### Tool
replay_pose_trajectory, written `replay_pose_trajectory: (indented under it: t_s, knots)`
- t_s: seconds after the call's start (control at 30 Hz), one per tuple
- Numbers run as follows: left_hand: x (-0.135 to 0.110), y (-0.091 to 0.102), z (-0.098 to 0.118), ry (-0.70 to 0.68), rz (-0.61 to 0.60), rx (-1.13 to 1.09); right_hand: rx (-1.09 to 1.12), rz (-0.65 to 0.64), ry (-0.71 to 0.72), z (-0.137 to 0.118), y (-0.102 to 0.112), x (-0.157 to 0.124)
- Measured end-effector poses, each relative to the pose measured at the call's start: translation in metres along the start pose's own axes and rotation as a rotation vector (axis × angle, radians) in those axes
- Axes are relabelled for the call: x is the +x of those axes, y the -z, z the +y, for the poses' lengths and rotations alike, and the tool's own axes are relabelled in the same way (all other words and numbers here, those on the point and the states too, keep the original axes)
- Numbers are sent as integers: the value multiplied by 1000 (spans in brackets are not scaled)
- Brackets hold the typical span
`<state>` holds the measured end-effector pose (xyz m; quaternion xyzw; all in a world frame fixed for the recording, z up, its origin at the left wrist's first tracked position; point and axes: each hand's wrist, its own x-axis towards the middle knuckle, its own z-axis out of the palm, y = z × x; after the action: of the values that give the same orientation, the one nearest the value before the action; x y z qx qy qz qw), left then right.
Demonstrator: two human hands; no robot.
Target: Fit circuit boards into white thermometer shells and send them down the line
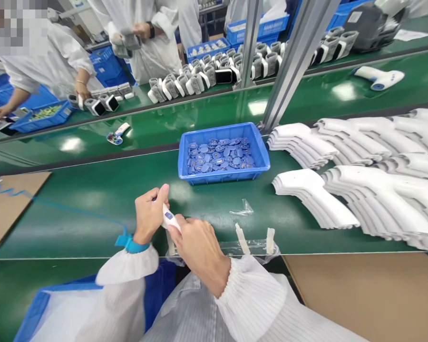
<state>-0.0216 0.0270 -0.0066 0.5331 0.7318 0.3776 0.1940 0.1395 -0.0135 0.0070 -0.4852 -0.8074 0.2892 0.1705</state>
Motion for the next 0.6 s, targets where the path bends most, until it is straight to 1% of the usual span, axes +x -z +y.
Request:
replay_pose_trajectory:
  t_s: [0.03, 0.1, 0.13, 0.17, 0.2, 0.23, 0.27, 0.3, 0.33, 0.37, 0.43, 0.47, 0.53, 0.6]
  knots:
    - [-1, 10, -2, -32, -59, 17, 39, 54, 11, 10, 9, -5]
    - [1, 35, -16, -48, -152, 86, 46, 239, 19, 38, 27, -19]
    - [6, 49, -26, -11, -211, 201, -6, 344, 0, 55, 35, -26]
    - [13, 63, -38, 75, -242, 294, -87, 433, -27, 73, 42, -34]
    - [23, 77, -48, 191, -265, 339, -193, 492, -60, 91, 47, -41]
    - [35, 90, -57, 307, -277, 364, -290, 508, -85, 108, 50, -46]
    - [50, 101, -62, 401, -261, 369, -350, 510, -85, 122, 51, -48]
    - [67, 111, -64, 451, -227, 365, -372, 505, -75, 134, 50, -49]
    - [87, 118, -63, 472, -181, 358, -367, 489, -62, 141, 48, -47]
    - [108, 123, -59, 471, -127, 345, -351, 478, -45, 144, 46, -44]
    - [155, 124, -45, 464, -32, 298, -307, 466, -9, 139, 45, -35]
    - [179, 120, -38, 454, 5, 257, -288, 472, 7, 133, 45, -30]
    - [223, 107, -25, 432, 47, 182, -252, 490, 13, 119, 48, -22]
    - [256, 91, -18, 427, 67, 169, -228, 517, -41, 112, 49, -15]
